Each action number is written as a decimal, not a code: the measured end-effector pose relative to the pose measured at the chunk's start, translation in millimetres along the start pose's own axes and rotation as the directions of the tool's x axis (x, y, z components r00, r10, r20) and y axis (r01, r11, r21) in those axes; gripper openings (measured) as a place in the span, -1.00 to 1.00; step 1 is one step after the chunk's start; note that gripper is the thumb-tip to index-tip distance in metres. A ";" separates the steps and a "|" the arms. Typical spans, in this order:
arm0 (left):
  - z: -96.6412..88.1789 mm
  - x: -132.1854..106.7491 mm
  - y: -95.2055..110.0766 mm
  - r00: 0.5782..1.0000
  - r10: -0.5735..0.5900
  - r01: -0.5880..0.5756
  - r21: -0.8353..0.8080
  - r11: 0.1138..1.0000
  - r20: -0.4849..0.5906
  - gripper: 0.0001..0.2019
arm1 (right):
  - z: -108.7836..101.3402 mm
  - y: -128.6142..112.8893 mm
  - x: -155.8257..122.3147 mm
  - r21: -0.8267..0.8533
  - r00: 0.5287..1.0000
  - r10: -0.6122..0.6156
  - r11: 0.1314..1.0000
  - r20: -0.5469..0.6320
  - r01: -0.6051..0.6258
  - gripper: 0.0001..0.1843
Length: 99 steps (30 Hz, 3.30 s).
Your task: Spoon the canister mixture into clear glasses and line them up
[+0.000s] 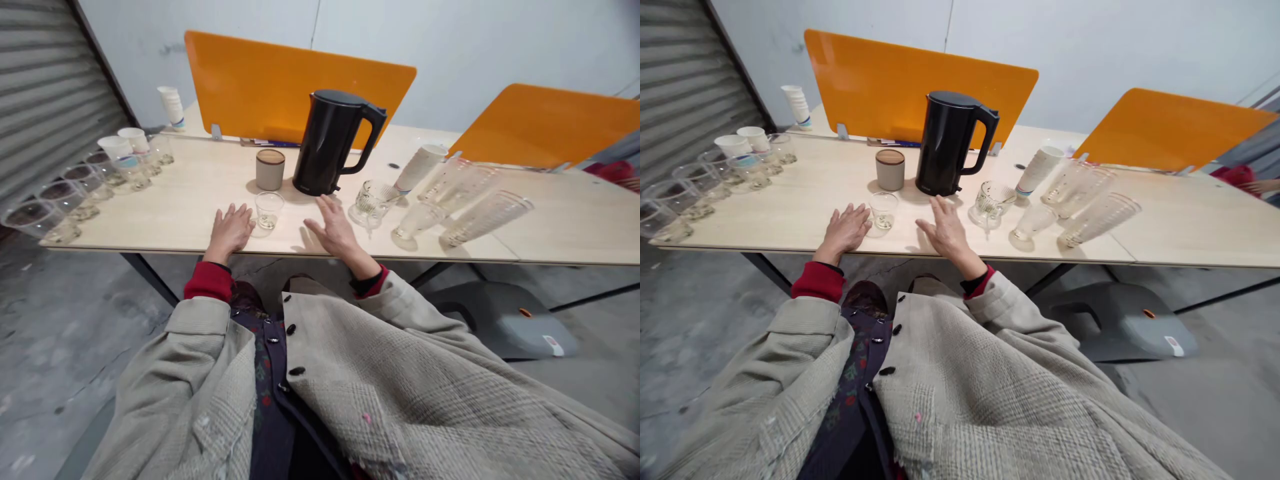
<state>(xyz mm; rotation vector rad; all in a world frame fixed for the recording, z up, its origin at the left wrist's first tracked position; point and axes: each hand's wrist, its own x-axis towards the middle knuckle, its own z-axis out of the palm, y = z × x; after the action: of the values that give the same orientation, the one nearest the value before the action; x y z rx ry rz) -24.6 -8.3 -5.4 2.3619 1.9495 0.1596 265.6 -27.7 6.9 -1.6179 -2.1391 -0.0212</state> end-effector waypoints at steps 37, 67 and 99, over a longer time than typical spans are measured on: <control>-4.0 -1.6 1.7 1.000 0.005 -0.005 -0.020 1.000 -0.007 -0.37 | 33.3 -62.9 20.8 -0.046 0.911 0.158 0.987 0.381 -0.152 -0.05; -3.0 -3.8 1.7 1.000 0.004 -0.005 -0.013 1.000 -0.011 -0.37 | 36.9 -61.3 17.8 -0.041 0.932 0.136 0.991 0.337 -0.129 -0.09; -6.7 -4.1 4.9 1.000 0.003 -0.003 0.019 1.000 0.009 -0.35 | 33.7 -63.2 17.0 -0.039 0.937 0.137 0.991 0.322 -0.131 -0.10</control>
<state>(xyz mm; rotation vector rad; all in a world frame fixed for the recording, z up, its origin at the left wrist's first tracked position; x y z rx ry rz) -21.5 -13.3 1.7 2.3729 1.9528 0.1306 192.6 -22.4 -0.9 -1.8825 -2.2613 0.2905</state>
